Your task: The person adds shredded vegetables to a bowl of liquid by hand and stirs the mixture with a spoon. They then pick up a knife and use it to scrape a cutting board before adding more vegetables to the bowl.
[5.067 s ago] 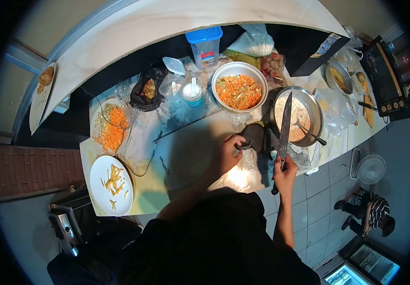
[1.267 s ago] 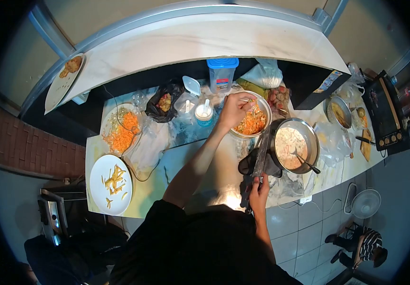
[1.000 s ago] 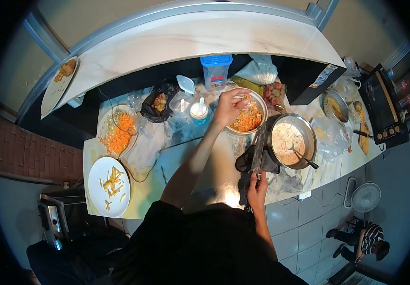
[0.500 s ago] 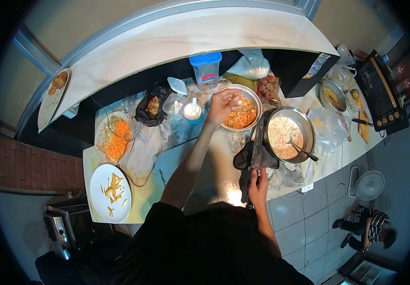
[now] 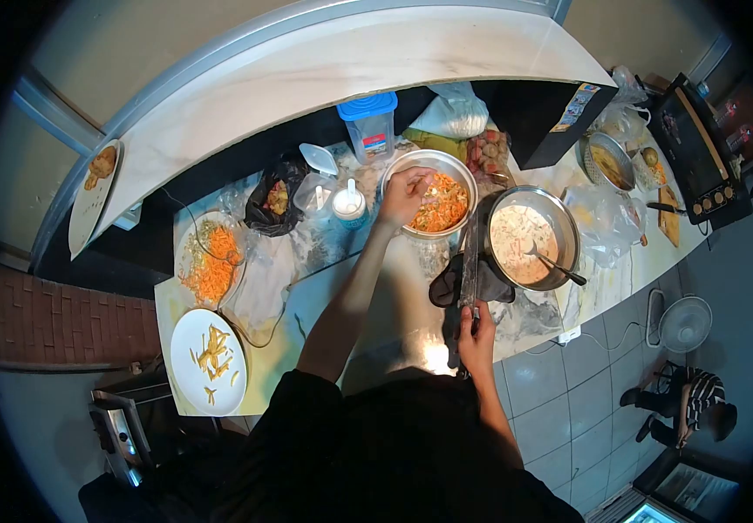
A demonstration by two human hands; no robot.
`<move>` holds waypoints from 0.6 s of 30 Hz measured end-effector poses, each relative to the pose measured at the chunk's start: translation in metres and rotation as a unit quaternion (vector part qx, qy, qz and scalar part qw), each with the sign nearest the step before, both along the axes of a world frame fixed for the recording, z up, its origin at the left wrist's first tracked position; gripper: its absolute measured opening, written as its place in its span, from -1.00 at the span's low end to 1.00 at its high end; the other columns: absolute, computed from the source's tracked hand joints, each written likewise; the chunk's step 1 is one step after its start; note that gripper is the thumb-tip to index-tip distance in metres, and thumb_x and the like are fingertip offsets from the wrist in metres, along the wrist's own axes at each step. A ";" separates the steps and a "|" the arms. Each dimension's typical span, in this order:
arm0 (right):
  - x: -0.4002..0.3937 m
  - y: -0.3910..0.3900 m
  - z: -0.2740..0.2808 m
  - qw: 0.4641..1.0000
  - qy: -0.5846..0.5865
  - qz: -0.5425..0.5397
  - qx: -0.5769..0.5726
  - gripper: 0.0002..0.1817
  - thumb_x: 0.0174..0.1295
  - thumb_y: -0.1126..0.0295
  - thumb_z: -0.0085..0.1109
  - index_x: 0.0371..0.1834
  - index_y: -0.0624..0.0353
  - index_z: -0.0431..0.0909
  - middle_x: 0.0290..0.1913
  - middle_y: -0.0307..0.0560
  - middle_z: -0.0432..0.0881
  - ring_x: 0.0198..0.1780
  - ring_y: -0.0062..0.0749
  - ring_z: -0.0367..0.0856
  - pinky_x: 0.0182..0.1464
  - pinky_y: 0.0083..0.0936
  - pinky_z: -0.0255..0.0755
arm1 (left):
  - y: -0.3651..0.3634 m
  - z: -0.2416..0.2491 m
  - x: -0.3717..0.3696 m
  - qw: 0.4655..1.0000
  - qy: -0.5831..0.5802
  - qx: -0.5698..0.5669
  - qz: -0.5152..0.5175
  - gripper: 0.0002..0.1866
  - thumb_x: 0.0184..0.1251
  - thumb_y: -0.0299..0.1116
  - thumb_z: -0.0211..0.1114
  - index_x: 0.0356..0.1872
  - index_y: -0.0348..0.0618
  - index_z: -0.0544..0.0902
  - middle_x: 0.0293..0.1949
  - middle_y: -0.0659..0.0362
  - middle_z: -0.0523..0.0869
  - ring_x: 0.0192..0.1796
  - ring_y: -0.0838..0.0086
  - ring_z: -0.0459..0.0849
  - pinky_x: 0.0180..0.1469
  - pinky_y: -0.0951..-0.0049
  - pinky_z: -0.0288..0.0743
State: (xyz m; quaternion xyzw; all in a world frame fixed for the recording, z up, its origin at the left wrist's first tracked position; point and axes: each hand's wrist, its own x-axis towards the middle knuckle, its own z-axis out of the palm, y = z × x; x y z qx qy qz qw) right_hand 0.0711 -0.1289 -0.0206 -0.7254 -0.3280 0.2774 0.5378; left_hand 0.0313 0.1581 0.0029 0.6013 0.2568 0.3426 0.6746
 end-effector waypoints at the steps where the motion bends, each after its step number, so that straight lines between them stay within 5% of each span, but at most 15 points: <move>1: 0.000 -0.001 0.004 1.000 0.009 0.005 -0.020 -0.71 0.42 0.32 -0.03 0.02 0.34 0.42 -0.44 0.10 0.55 -0.45 -0.29 0.47 -0.38 -0.36 0.34 | -0.001 0.001 -0.001 1.000 0.015 -0.003 -0.001 -0.72 0.37 -0.48 0.23 0.05 -0.36 0.55 0.00 0.04 0.62 -0.01 0.41 0.65 -0.03 0.32 0.71; 3: 0.000 -0.001 0.005 0.999 0.018 0.008 -0.039 -0.71 0.41 0.33 -0.03 0.02 0.34 0.42 -0.43 0.11 0.56 -0.44 -0.29 0.46 -0.37 -0.36 0.34 | -0.002 0.003 -0.005 1.000 0.030 -0.006 -0.003 -0.72 0.36 -0.48 0.24 0.05 -0.36 0.55 0.00 0.04 0.62 -0.02 0.41 0.65 -0.02 0.34 0.70; 5: 0.000 -0.002 0.003 0.999 -0.018 0.013 -0.025 -0.72 0.40 0.36 -0.02 0.02 0.34 0.41 -0.44 0.09 0.55 -0.46 -0.33 0.44 -0.40 -0.38 0.32 | 0.002 -0.003 -0.008 0.991 0.064 0.119 -0.018 -0.71 0.34 -0.50 0.26 0.05 -0.35 0.55 0.00 0.03 0.63 -0.05 0.41 0.66 -0.06 0.40 0.70; 12: -0.003 -0.001 0.011 0.999 -0.016 0.004 -0.030 -0.75 0.39 0.40 -0.02 0.02 0.34 0.42 -0.44 0.12 0.56 -0.46 -0.31 0.47 -0.40 -0.37 0.32 | 0.006 0.013 -0.002 0.997 0.016 0.076 0.016 -0.74 0.30 -0.50 0.31 -0.01 -0.33 0.60 -0.04 0.07 0.66 -0.12 0.43 0.68 -0.16 0.46 0.70; 18: -0.003 -0.003 0.003 1.000 0.002 0.002 -0.021 -0.73 0.39 0.39 -0.01 0.04 0.36 0.42 -0.42 0.15 0.57 -0.46 -0.26 0.48 -0.39 -0.36 0.34 | 0.019 0.025 0.003 0.987 0.119 0.104 0.019 -0.81 0.35 -0.42 0.27 -0.09 -0.25 0.66 -0.16 0.13 0.71 -0.16 0.48 0.68 -0.18 0.50 0.70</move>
